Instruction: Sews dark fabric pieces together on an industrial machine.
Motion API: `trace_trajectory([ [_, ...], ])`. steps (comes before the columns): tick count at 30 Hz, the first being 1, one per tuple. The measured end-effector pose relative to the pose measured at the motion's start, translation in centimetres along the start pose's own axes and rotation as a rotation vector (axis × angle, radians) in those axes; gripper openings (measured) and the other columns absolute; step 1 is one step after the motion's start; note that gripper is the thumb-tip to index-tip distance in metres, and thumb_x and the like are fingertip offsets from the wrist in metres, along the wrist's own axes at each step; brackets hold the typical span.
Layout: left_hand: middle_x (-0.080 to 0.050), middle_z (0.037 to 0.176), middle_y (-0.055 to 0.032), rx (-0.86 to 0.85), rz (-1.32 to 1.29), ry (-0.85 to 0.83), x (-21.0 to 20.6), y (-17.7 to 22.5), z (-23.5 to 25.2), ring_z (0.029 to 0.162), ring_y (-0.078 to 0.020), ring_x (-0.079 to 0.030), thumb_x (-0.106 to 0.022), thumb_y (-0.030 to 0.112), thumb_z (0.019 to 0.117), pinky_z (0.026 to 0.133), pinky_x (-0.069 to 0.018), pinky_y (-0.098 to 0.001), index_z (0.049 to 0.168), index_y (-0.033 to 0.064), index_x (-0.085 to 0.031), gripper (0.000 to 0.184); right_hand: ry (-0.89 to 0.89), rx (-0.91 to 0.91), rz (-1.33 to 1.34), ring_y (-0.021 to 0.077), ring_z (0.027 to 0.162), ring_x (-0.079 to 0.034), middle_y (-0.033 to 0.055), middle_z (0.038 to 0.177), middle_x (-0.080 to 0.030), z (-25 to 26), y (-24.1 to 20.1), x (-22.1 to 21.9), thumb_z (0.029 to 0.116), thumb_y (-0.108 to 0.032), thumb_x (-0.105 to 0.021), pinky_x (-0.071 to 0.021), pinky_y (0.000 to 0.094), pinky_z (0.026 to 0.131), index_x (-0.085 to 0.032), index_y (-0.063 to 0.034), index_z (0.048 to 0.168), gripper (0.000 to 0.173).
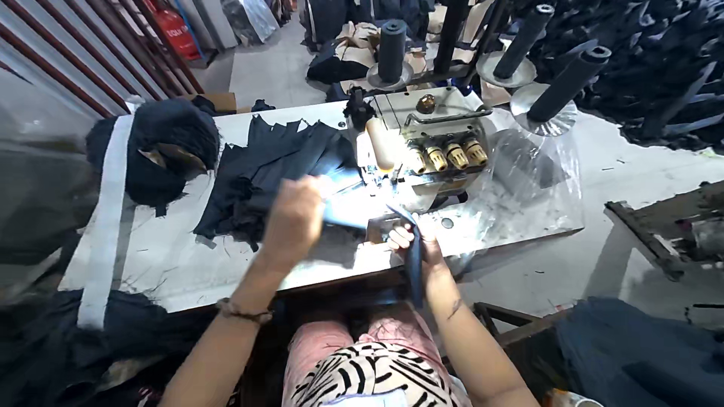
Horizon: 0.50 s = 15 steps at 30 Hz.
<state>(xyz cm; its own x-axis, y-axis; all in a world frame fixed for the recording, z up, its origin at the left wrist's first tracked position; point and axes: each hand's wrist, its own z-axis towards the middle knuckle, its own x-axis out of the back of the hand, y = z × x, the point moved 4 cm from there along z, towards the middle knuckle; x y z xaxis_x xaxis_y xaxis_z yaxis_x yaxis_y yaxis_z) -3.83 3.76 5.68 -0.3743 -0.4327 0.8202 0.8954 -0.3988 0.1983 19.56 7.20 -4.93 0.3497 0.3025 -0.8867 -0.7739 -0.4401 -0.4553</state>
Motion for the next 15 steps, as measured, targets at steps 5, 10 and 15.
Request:
trace_trajectory([
  [5, -0.065, 0.138, -0.0129, -0.164, -0.054, -0.111, -4.1, 4.8, -1.4, 0.13, -0.0307, -0.06, -0.054, 0.023, 0.1009, 0.114, -0.0411, -0.0524, 0.135, 0.0058, -0.065, 0.04, -0.061, 0.056, 0.146, 0.0051, 0.055, -0.059, -0.0054, 0.064, -0.059, 0.2, -1.3, 0.9, 0.1028, -0.036, -0.054, -0.0517, 0.0192, 0.056, -0.07, -0.0137, 0.093, 0.03],
  [10, -0.066, 0.133, -0.0182, -0.097, 0.041, -0.112, -5.0, 5.4, -0.9, 0.128, -0.0411, -0.058, -0.058, 0.039, 0.0993, 0.114, -0.0374, -0.0589, 0.132, 0.0028, -0.066, 0.049, -0.115, 0.092, 0.278, 0.007, 0.056, -0.058, -0.0036, 0.067, -0.057, 1.3, -2.2, 0.5, 0.1048, -0.028, -0.05, -0.0519, 0.0205, 0.058, -0.064, -0.0121, 0.101, 0.021],
  [15, -0.064, 0.138, -0.0149, -0.092, 0.001, -0.142, -5.2, 4.4, 0.7, 0.132, -0.0372, -0.057, -0.053, 0.043, 0.1015, 0.116, -0.0352, -0.0585, 0.131, 0.004, -0.068, 0.051, -0.073, 0.119, 0.306, 0.0065, 0.057, -0.059, -0.0035, 0.067, -0.057, 1.5, -1.7, 0.3, 0.1067, -0.028, -0.045, -0.0528, 0.02, 0.059, -0.064, -0.0108, 0.102, 0.026],
])
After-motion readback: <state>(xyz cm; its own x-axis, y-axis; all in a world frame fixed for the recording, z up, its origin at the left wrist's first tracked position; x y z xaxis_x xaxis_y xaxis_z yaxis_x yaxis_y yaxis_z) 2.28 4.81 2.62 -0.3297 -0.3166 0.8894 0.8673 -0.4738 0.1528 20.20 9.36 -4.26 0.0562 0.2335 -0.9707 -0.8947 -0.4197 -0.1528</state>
